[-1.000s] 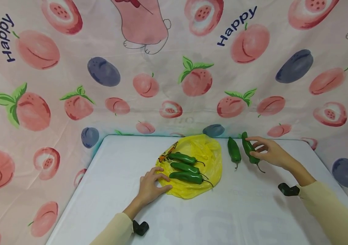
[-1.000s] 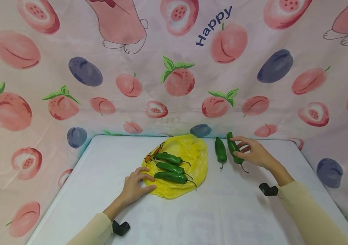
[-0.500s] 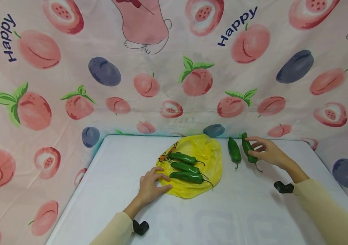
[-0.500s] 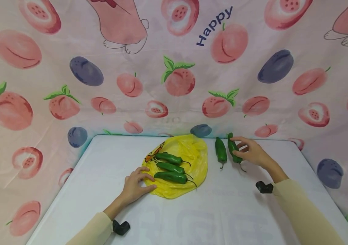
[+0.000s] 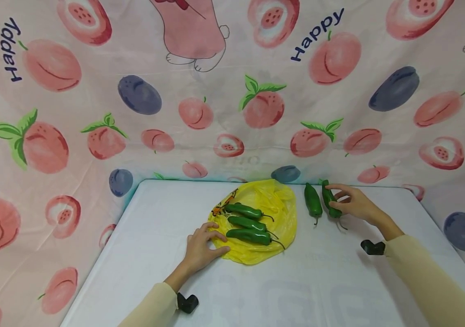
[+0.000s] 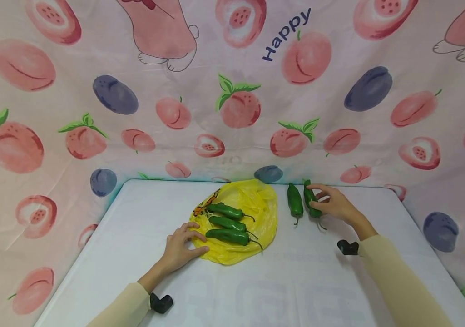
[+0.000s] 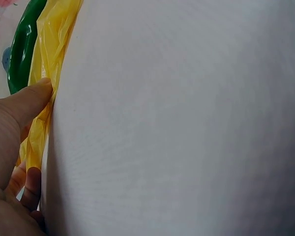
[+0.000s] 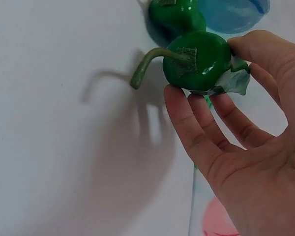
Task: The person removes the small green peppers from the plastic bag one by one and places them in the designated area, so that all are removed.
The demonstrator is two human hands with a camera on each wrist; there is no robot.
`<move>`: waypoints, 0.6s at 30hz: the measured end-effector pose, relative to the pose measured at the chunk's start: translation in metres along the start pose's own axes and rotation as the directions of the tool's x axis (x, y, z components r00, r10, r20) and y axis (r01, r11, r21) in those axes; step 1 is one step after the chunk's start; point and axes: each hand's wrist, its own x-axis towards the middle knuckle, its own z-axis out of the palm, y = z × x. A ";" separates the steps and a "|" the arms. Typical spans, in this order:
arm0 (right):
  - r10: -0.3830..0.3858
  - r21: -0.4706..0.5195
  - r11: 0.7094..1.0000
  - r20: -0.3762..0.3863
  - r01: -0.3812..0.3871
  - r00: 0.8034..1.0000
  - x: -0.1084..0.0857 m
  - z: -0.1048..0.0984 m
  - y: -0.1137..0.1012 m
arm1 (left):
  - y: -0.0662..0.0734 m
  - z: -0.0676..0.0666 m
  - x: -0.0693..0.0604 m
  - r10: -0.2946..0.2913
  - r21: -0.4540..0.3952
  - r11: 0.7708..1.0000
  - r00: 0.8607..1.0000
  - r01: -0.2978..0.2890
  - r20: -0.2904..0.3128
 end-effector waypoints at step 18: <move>0.072 0.022 0.997 0.040 -0.073 0.997 0.009 0.010 0.008 | 0.000 0.000 0.000 0.000 0.009 1.000 1.000 0.000 0.001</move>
